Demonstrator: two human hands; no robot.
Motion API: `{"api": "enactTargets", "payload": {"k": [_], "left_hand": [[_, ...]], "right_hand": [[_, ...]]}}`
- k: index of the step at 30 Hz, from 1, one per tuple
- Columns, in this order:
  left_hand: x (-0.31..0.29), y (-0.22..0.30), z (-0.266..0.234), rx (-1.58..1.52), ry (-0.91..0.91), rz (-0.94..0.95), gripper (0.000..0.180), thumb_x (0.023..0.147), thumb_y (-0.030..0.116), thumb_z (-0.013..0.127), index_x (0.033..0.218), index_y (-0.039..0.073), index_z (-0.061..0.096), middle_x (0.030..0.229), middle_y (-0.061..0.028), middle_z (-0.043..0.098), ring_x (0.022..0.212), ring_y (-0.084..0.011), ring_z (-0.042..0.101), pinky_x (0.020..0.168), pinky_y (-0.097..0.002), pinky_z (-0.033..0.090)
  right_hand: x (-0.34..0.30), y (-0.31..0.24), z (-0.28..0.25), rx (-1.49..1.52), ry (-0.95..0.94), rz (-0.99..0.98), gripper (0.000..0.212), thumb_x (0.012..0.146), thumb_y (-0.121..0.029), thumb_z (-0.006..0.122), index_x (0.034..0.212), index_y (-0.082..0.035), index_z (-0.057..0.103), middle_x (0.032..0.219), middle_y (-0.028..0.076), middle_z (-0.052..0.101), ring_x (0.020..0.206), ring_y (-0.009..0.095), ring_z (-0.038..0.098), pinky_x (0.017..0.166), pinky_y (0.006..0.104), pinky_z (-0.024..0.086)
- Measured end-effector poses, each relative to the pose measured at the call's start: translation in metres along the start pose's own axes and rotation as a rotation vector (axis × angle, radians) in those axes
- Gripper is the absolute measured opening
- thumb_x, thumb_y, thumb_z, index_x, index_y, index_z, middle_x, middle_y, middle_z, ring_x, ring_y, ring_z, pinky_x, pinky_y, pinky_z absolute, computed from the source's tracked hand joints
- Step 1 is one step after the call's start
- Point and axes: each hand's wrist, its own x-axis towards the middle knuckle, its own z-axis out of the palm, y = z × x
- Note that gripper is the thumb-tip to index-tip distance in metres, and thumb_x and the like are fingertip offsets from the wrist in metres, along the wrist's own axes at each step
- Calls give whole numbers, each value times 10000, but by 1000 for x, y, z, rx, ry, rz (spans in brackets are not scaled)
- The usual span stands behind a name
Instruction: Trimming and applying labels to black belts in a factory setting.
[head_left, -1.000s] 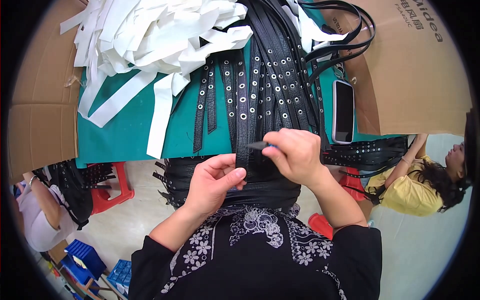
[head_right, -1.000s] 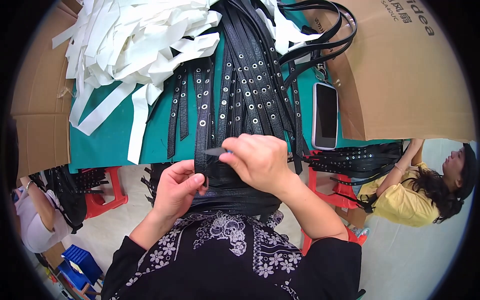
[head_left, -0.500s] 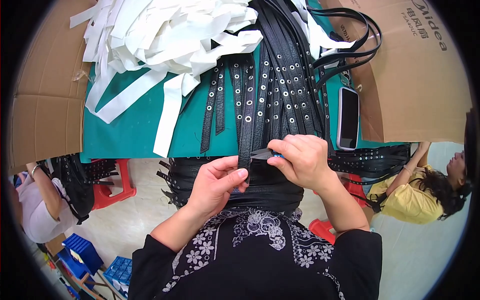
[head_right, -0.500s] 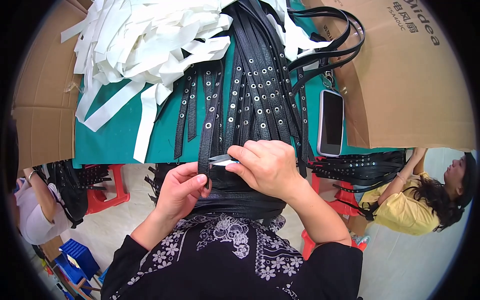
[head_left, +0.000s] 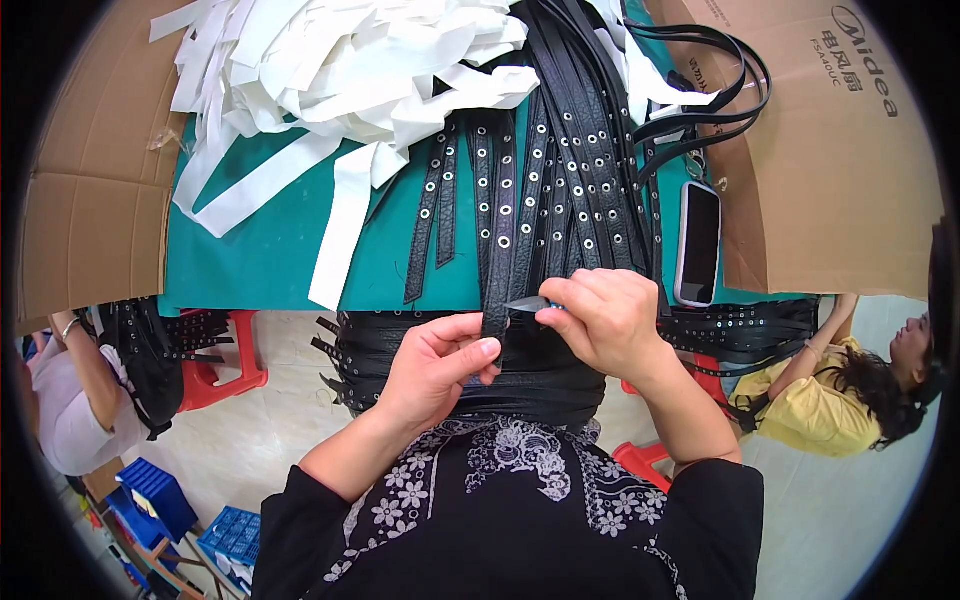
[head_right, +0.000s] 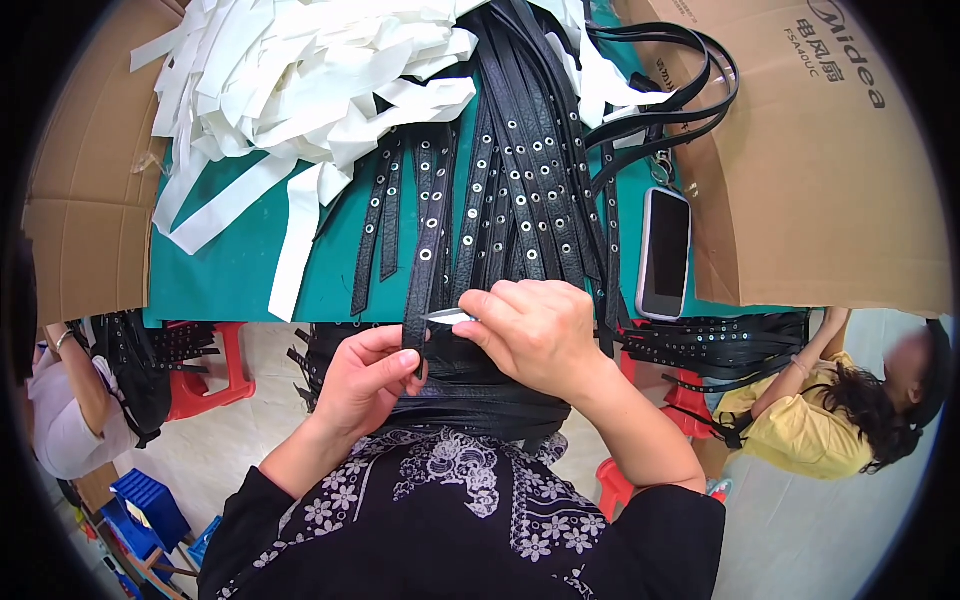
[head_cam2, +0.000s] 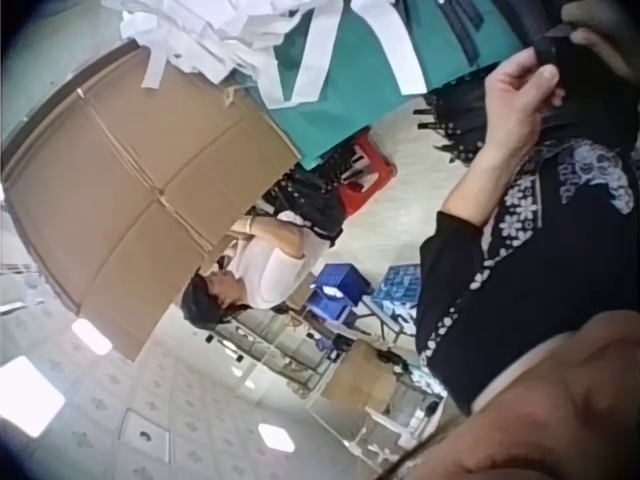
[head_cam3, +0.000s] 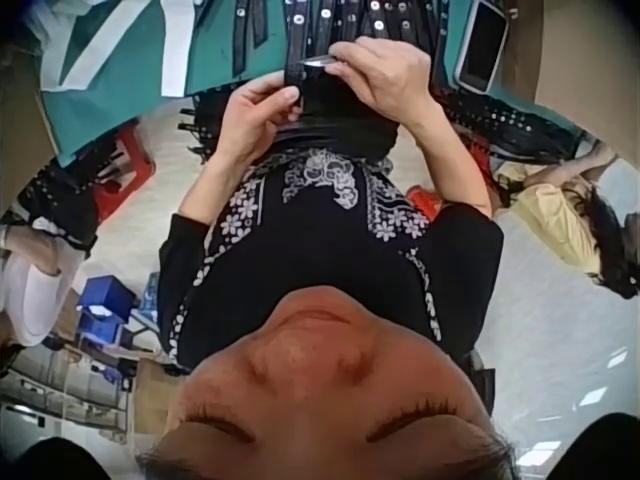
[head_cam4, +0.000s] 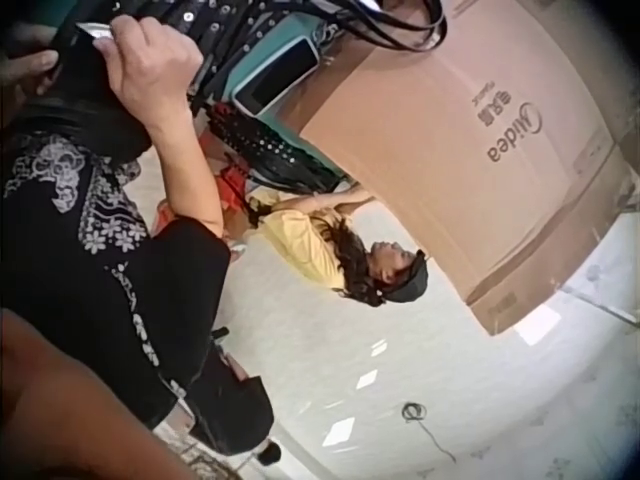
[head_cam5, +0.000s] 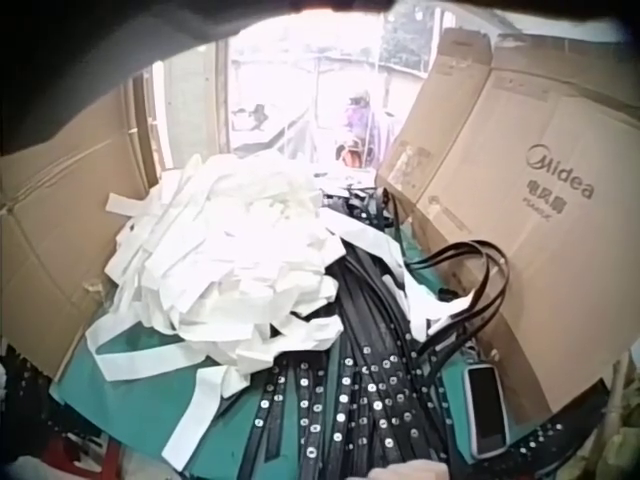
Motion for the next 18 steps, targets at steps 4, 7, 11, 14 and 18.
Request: {"api": "enactTargets", "payload": {"k": [4, 7, 11, 14, 18], "left_hand": [[1, 1, 0, -37, 1, -17, 206, 802, 40, 585, 999, -22, 579, 719, -74, 585, 603, -120, 524, 551, -217, 414], [1, -3, -2, -31, 11, -5, 206, 804, 42, 583, 999, -24, 580, 724, -72, 584, 609, -115, 524, 551, -213, 415], [1, -3, 0, -7, 8, 3, 214, 804, 37, 584, 1008, -27, 579, 733, -67, 585, 614, -113, 523, 557, -214, 422], [1, -5, -1, 28, -5, 24, 228, 800, 28, 591, 1020, -32, 576, 749, -64, 589, 626, -113, 530, 564, -219, 431], [1, -6, -4, 70, -46, 47, 267, 795, 28, 605, 1051, -32, 565, 796, -74, 605, 663, -121, 559, 607, -224, 463]], "right_hand": [[1, 0, -2, 112, 63, 66, 224, 735, -304, 630, 786, -91, 586, 567, 17, 490, 484, 187, 503, 443, 295, 358], [0, -2, -5, 72, 8, 38, 227, 736, -304, 630, 791, -88, 585, 572, 19, 495, 490, 190, 508, 449, 295, 364], [-2, -3, -3, 46, -27, 34, 227, 734, -307, 629, 793, -91, 585, 573, 17, 497, 491, 188, 510, 449, 298, 365], [-2, -3, -5, 33, -56, 44, 192, 746, -268, 622, 785, -83, 585, 572, 25, 501, 499, 210, 512, 461, 299, 378], [-8, -2, 7, 329, 64, 265, 209, 835, -252, 559, 860, -44, 558, 642, 43, 527, 527, 156, 514, 490, 269, 385]]}}
